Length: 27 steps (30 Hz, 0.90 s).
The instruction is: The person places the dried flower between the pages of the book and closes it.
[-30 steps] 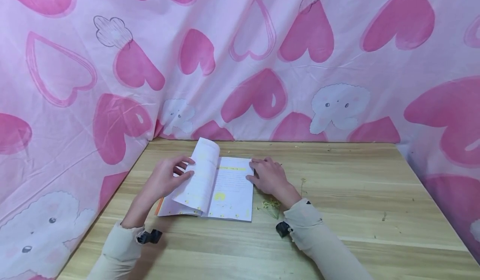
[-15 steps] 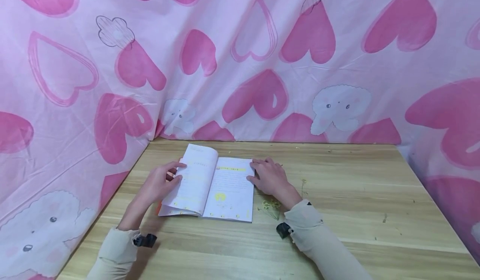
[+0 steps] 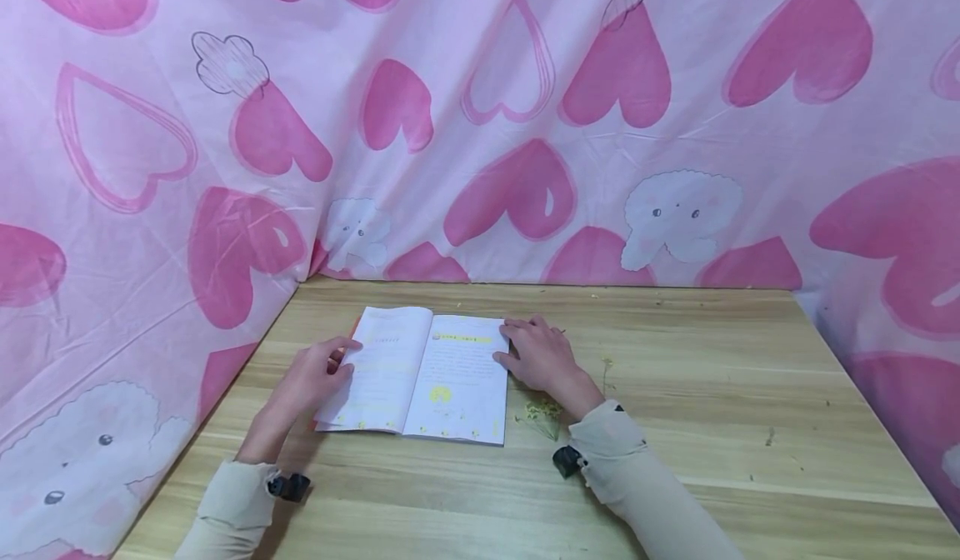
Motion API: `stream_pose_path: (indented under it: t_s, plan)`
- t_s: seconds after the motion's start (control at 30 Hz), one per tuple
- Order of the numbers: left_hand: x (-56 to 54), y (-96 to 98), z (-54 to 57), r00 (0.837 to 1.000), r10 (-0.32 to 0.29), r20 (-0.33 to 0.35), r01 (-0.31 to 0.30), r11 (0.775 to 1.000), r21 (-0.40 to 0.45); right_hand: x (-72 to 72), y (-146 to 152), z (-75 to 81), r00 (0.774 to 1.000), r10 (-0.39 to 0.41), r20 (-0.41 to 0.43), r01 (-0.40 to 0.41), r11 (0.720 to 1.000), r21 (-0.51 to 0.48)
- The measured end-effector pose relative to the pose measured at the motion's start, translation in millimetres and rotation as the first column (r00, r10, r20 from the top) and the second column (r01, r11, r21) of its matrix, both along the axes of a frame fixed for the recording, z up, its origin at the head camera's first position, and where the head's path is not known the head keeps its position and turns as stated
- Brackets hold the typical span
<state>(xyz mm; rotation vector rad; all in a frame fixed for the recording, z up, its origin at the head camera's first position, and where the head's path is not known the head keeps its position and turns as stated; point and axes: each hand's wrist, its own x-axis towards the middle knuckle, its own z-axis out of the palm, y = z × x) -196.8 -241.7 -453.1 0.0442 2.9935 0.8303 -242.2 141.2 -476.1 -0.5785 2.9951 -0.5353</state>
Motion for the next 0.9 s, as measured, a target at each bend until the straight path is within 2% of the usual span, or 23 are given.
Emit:
stream_pose_path:
  t_s: [0.3, 0.4, 0.53, 0.57, 0.63, 0.67, 0.7, 0.77, 0.83, 0.9]
  plan:
    - [0.3, -0.2, -5.8, 0.999, 0.020, 0.044, -0.017, 0.998, -0.064, -0.2, 0.6, -0.4, 1.000, 0.001, 0.002, -0.001, 1.000, -0.006]
    - [3.0, 8.0, -4.3, 0.999, 0.033, 0.035, -0.028, 0.990, -0.138, -0.2, 1.2, -0.7, 1.000, 0.007, -0.006, -0.007, 1.000, -0.005]
    - [6.2, 25.4, -1.8, 0.999, 0.053, 0.008, -0.049, 0.961, -0.273, -0.6, 0.4, -1.1, 1.000, 0.008, -0.008, -0.008, 1.000, -0.005]
    - [6.1, 30.3, -2.0, 0.999, 0.045, -0.016, -0.048, 0.953, -0.300, -0.8, 0.0, -1.4, 1.000, 0.005, -0.006, -0.005, 1.000, -0.005]
    - [4.4, 39.2, -4.3, 0.997, -0.008, -0.077, -0.018, 0.942, -0.334, -0.8, -0.7, -2.0, 1.000, 0.006, -0.010, -0.006, 1.000, 0.002]
    - [2.9, 43.2, -6.3, 0.992, -0.053, -0.119, 0.011, 0.944, -0.329, -0.5, -1.0, -1.8, 1.000, 0.007, -0.011, -0.007, 1.000, 0.005]
    - [1.4, 47.5, -7.9, 0.983, -0.100, -0.156, 0.046, 0.946, -0.320, -0.1, -1.5, -1.7, 1.000, 0.007, -0.012, -0.007, 1.000, 0.008]
    - [-2.4, 55.9, -10.0, 0.955, -0.208, -0.212, 0.144, 0.948, -0.284, 1.2, -2.1, -1.2, 1.000, 0.010, -0.018, -0.009, 1.000, 0.012]
    - [-6.4, 64.3, -10.4, 0.926, -0.301, -0.229, 0.248, 0.940, -0.234, 3.1, -2.4, -0.4, 1.000, 0.008, -0.019, -0.008, 1.000, 0.007]
    - [-10.4, 72.1, -9.2, 0.917, -0.347, -0.196, 0.309, 0.930, -0.199, 4.9, -2.5, -0.3, 1.000, 0.006, -0.020, -0.006, 1.000, -0.004]
